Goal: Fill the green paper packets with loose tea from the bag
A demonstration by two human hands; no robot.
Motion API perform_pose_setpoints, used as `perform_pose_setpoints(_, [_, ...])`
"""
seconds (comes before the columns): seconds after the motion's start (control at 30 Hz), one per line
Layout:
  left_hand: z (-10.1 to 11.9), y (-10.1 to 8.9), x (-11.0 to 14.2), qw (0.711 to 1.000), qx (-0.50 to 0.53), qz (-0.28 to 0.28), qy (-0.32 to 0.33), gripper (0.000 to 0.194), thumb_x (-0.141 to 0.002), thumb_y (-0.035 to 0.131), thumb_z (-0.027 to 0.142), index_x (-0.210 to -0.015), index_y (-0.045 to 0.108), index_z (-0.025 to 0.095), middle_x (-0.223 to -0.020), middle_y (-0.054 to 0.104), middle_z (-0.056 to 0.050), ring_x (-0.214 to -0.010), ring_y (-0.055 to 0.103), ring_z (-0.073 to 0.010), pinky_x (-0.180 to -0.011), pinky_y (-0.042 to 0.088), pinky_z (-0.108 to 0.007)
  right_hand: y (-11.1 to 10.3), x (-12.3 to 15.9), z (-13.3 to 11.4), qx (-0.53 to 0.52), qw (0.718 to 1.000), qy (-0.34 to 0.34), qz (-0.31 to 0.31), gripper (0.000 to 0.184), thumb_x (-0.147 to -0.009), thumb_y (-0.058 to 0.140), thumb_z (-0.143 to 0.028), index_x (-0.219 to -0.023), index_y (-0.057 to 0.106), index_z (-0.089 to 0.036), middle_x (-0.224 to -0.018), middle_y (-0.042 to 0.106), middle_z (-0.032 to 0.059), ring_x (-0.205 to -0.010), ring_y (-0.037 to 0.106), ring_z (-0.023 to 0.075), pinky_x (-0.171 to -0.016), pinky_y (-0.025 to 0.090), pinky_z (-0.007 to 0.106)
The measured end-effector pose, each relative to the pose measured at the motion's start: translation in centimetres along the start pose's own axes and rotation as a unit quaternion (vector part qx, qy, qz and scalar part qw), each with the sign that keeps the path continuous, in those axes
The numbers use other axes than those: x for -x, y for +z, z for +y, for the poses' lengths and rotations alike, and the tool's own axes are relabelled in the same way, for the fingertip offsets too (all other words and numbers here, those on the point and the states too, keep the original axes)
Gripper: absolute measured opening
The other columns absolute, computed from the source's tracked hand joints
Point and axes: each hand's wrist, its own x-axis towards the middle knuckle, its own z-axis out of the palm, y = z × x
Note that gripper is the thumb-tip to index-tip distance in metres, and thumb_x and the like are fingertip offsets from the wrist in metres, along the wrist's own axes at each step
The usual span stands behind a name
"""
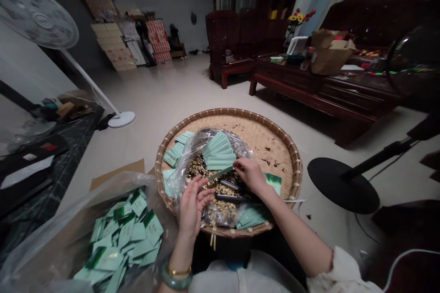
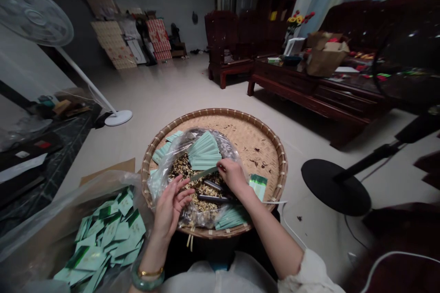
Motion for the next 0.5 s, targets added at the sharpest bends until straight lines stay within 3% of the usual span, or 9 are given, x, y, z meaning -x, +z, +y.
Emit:
perform_pose_setpoints(0.13, [0.0,0.4,-0.3,0.999,0.032,0.005,-0.037,0.042,-0.075,0.068,0.034,-0.111,0.054,0.016,-0.106,0.066,-0.011,-0.080,0.070,-0.0208,-0.065,0.058,-0.029,-0.5,1.2,-1.0,-0.085,0.990,-0.087,0.072,0.017,-0.088,0.049,-0.023,-0.084,0.066,-0.022,-0.099,0.070,0.0093,-0.094,0.064,0.0203,-0.084,0.050,0.036])
perform_pose_setpoints(0.27, [-0.1,0.8,-0.4,0.995,-0.028,-0.028,-0.096,0.037,-0.062,0.079,0.021,-0.094,0.062,0.012,-0.088,0.071,-0.008,-0.069,0.071,-0.0172,-0.057,0.057,-0.020,-0.4,2.1,-2.5,-0.139,0.983,-0.106,0.057,0.017,-0.087,0.051,-0.025,-0.083,0.067,-0.022,-0.106,0.069,0.0094,-0.097,0.065,0.0201,-0.086,0.052,0.037])
perform_pose_setpoints(0.37, [-0.4,1.1,-0.4,0.995,-0.050,-0.004,-0.086,0.033,-0.056,0.083,0.021,-0.081,0.064,0.011,-0.071,0.070,-0.004,-0.065,0.071,-0.0168,-0.054,0.056,-0.017,-0.2,2.0,-3.7,-0.203,0.975,-0.051,0.070,0.021,-0.086,0.050,-0.023,-0.099,0.066,-0.021,-0.113,0.065,0.0109,-0.104,0.062,0.0210,-0.087,0.052,0.037])
perform_pose_setpoints(0.43, [-0.5,1.2,-0.3,0.996,-0.051,0.009,-0.074,0.031,-0.056,0.083,0.023,-0.077,0.064,0.010,-0.070,0.070,-0.005,-0.069,0.071,-0.0187,-0.057,0.057,-0.018,-0.2,1.8,-4.4,-0.236,0.969,0.014,0.072,0.032,-0.086,0.049,-0.024,-0.116,0.059,-0.020,-0.116,0.063,0.0118,-0.104,0.062,0.0210,-0.085,0.054,0.035])
perform_pose_setpoints(0.5, [-0.6,1.3,-0.3,0.996,-0.052,0.012,-0.068,0.030,-0.056,0.083,0.023,-0.076,0.064,0.010,-0.072,0.071,-0.005,-0.072,0.072,-0.0201,-0.059,0.058,-0.019,-0.1,1.6,-5.0,-0.230,0.971,0.039,0.057,0.038,-0.087,0.050,-0.026,-0.124,0.055,-0.020,-0.117,0.063,0.0118,-0.103,0.062,0.0211,-0.084,0.054,0.034])
